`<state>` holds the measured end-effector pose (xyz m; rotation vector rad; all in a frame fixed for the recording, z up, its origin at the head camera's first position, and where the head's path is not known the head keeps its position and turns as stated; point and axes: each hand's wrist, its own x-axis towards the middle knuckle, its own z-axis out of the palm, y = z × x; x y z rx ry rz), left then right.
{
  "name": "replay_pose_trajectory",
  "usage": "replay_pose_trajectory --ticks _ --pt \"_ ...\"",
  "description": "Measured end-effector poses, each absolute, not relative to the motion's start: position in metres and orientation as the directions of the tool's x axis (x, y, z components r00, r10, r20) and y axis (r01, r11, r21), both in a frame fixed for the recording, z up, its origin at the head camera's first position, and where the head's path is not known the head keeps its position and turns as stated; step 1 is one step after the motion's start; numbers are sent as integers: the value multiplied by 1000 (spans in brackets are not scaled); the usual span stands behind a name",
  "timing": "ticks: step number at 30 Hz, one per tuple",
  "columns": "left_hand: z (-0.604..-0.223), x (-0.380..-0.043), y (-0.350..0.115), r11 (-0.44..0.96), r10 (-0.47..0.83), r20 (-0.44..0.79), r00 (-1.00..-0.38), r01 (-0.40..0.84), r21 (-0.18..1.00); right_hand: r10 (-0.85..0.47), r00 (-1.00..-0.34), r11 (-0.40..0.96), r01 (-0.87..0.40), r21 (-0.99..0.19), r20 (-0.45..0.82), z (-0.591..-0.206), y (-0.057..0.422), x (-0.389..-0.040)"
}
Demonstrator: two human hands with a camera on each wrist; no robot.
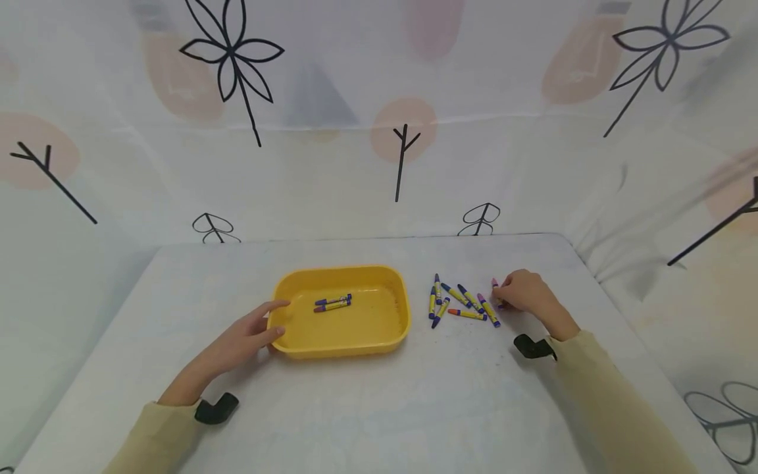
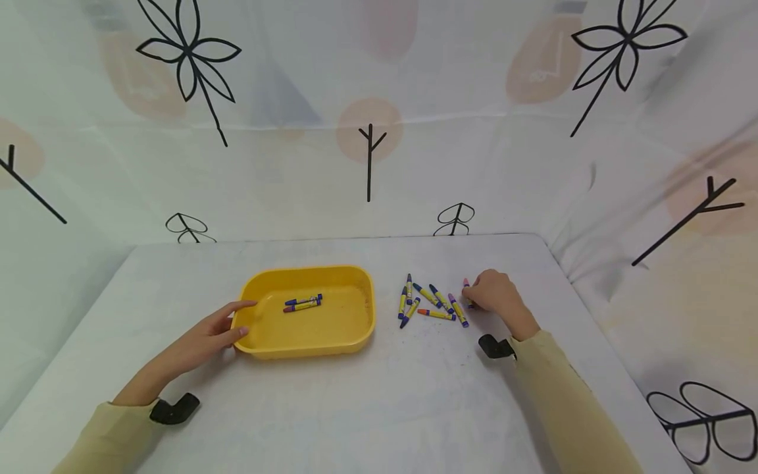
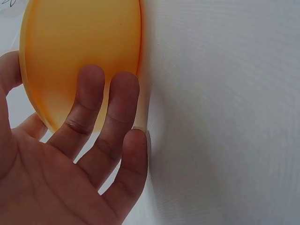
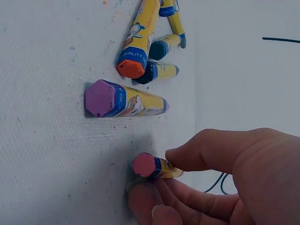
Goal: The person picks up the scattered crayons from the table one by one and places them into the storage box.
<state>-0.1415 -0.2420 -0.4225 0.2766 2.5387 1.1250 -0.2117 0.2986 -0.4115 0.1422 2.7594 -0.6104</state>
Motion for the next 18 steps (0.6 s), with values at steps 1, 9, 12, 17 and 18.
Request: replay_pose_trajectory --ticks 1,9,12,17,18 --pt "-422 -141 -242 665 316 -234 -919 39 746 28 -947 900 164 -404 -321 -410 299 -212" --pt "-421 -142 -242 657 324 -228 -918 45 752 -72 -948 776 142 -614 -309 -398 305 -210" --pt "-421 -142 -242 656 324 -228 -918 44 754 -122 -945 738 117 -665 -302 -393 303 -210" --pt "-421 -141 -241 658 318 -234 -919 36 752 -178 -947 694 70 -716 -265 -383 287 -208" --pt "-421 -141 -241 657 318 -234 -919 36 753 -187 -947 683 65 -728 -260 -381 282 -208"
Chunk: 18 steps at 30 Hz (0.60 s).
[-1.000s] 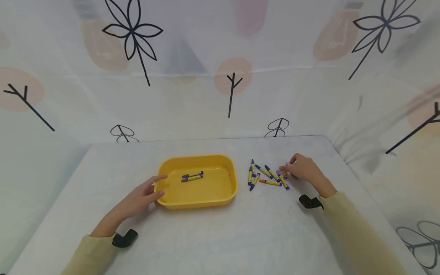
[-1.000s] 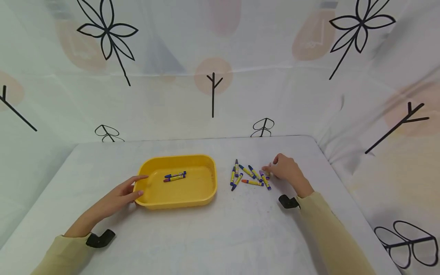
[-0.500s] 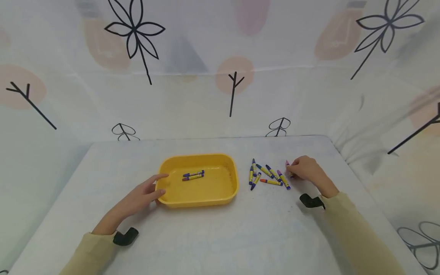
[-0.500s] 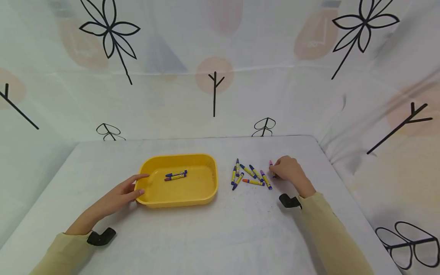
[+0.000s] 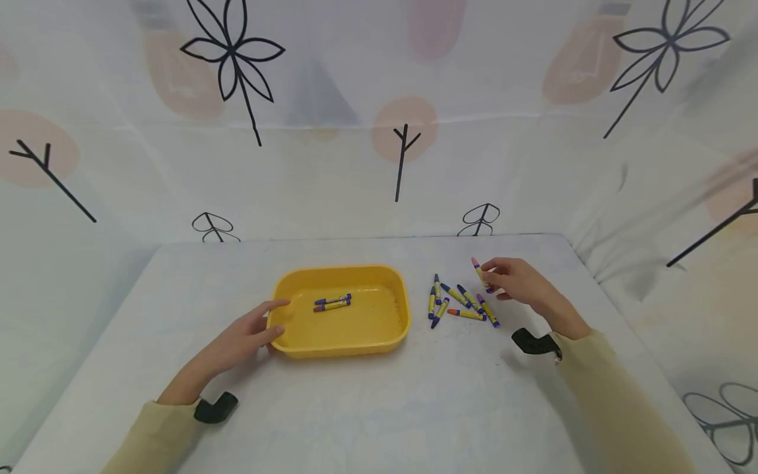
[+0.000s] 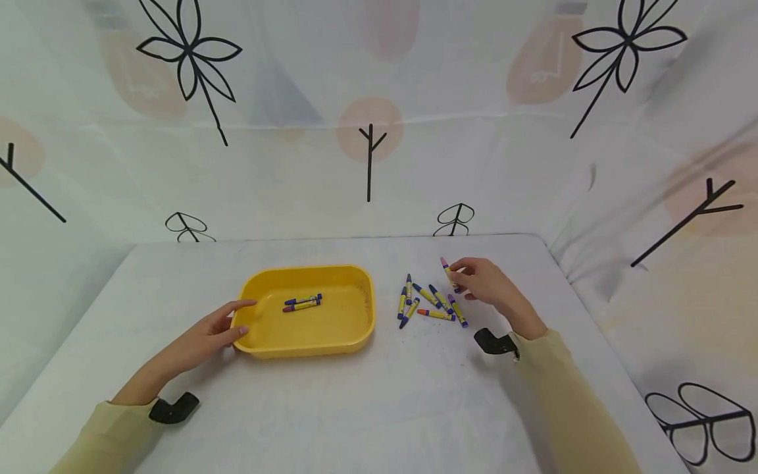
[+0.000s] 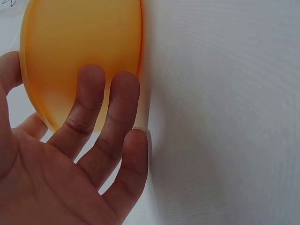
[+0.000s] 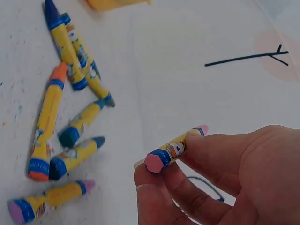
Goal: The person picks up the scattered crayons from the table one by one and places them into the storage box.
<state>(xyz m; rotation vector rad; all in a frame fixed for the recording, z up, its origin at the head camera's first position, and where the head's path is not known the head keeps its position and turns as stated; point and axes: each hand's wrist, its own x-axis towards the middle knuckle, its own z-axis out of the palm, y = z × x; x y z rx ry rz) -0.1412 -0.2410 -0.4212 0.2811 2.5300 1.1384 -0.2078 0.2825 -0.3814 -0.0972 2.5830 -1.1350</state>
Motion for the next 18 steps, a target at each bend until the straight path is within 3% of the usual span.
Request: replay_pose_trajectory --ticks 18 --pt "-420 -142 -241 657 329 -242 -913 37 753 -410 -903 629 -179 -757 -127 -350 163 -225"
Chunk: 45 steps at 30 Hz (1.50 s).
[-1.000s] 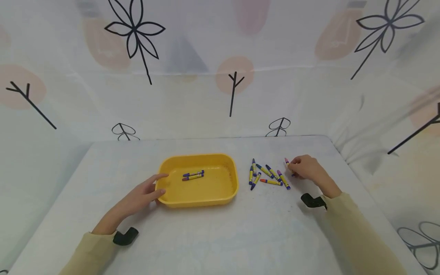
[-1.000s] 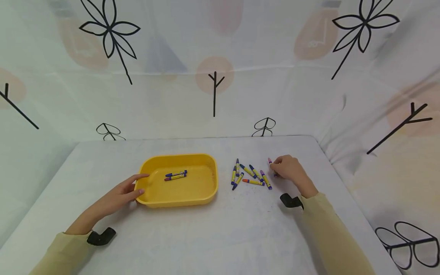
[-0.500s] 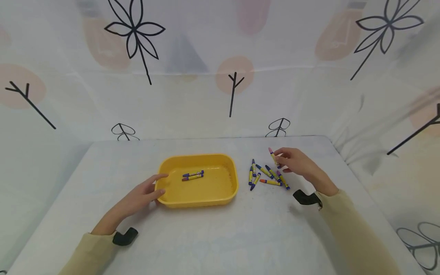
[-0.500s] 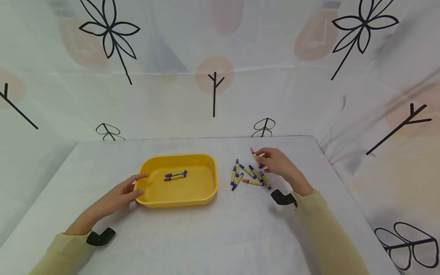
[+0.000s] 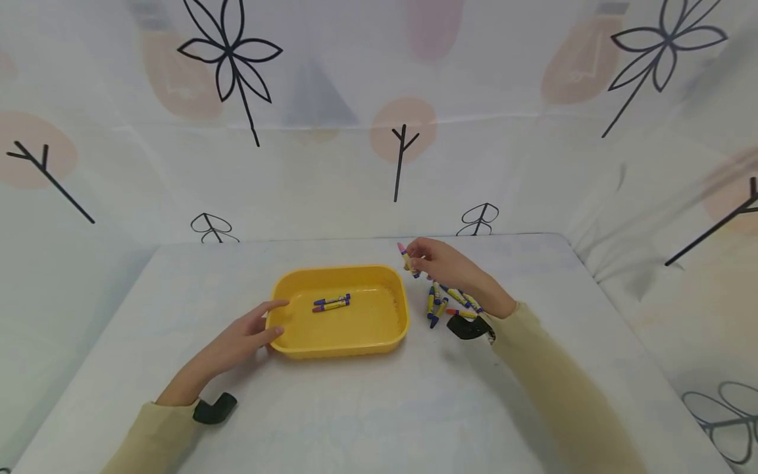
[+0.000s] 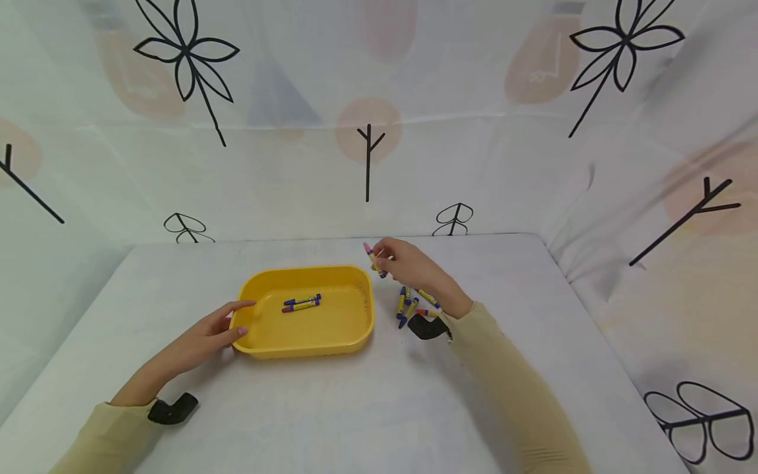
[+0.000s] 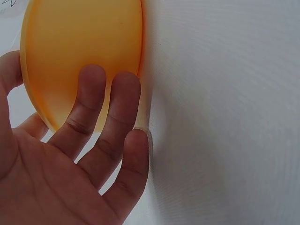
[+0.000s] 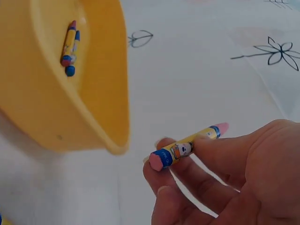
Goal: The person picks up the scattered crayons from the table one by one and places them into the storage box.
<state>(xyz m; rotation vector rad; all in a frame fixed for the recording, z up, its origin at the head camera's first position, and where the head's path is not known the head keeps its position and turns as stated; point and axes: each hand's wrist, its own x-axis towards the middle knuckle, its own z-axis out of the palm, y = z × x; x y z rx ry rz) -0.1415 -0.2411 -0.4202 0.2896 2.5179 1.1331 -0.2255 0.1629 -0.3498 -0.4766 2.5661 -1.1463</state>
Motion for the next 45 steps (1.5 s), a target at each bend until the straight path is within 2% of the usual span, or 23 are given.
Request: replay_pose_trajectory --ticks 6,13,19,26,30,38,45 --pt "-420 -142 -240 655 328 -244 -913 33 755 -515 -857 517 -310 -798 -1 -355 126 -242" --pt "-419 -141 -240 652 338 -242 -910 41 757 -565 -821 388 -355 -851 85 -368 85 -253" --pt "-420 -140 -241 655 338 -245 -909 40 755 -540 -822 439 -457 -773 179 -376 59 -254" --pt "-421 -140 -241 657 344 -242 -907 48 753 -558 -822 536 -462 -707 114 -378 47 -252" --pt "-420 -141 -241 662 341 -235 -910 55 747 -589 -805 609 -500 -616 72 -378 45 -252" --pt "-421 -141 -243 646 352 -228 -908 60 761 -649 -755 717 -568 -403 -91 -385 37 -252" --pt "-419 -141 -242 646 360 -221 -906 72 760 -698 -714 697 -660 -282 -54 -393 34 -249"
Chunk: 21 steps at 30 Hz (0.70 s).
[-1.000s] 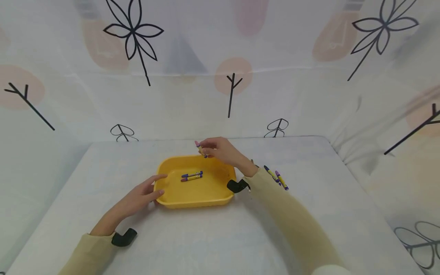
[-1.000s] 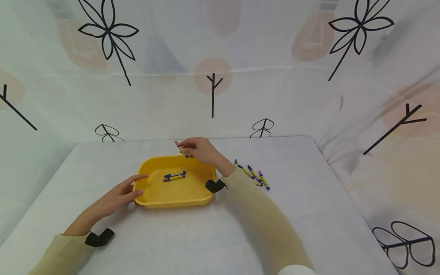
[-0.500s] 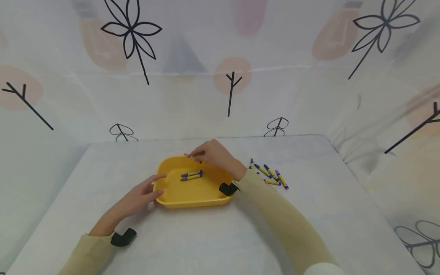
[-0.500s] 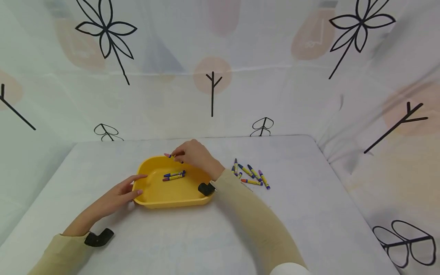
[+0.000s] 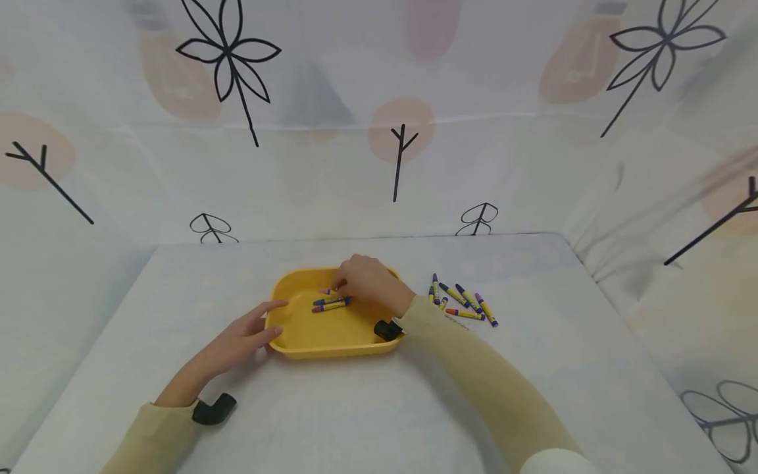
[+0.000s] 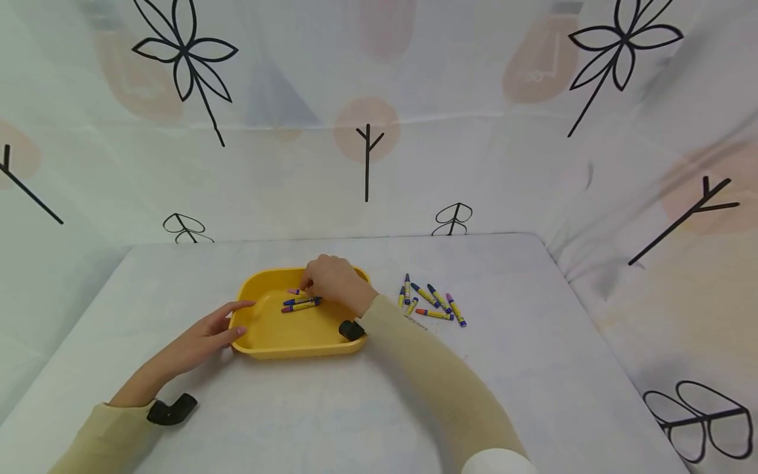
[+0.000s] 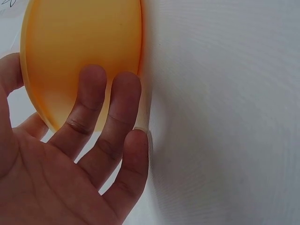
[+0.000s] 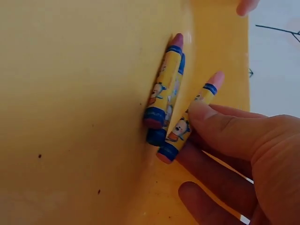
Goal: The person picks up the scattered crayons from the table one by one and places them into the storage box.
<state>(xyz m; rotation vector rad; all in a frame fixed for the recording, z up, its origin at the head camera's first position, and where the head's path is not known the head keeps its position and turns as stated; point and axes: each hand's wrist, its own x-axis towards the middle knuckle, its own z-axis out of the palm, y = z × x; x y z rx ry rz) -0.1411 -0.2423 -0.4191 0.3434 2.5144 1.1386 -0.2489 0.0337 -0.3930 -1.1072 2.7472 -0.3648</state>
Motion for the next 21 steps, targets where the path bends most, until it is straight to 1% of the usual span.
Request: replay_pose_trajectory --ticks 3,7,11,16,21 --pt "-419 -141 -242 645 365 -219 -905 76 760 -695 -717 702 -662 -262 -54 -395 34 -249" --pt "-419 -140 -241 643 365 -222 -904 72 763 -680 -729 718 -640 -275 -78 -395 34 -249" --pt "-417 -141 -241 639 372 -216 -903 80 765 -658 -745 730 -598 -332 -105 -395 33 -250" --pt "-416 -140 -241 620 376 -208 -903 79 780 -656 -745 716 -567 -407 -116 -395 34 -253" --pt "-419 -141 -242 628 371 -216 -903 72 775 -668 -739 658 -530 -535 -89 -391 41 -257"
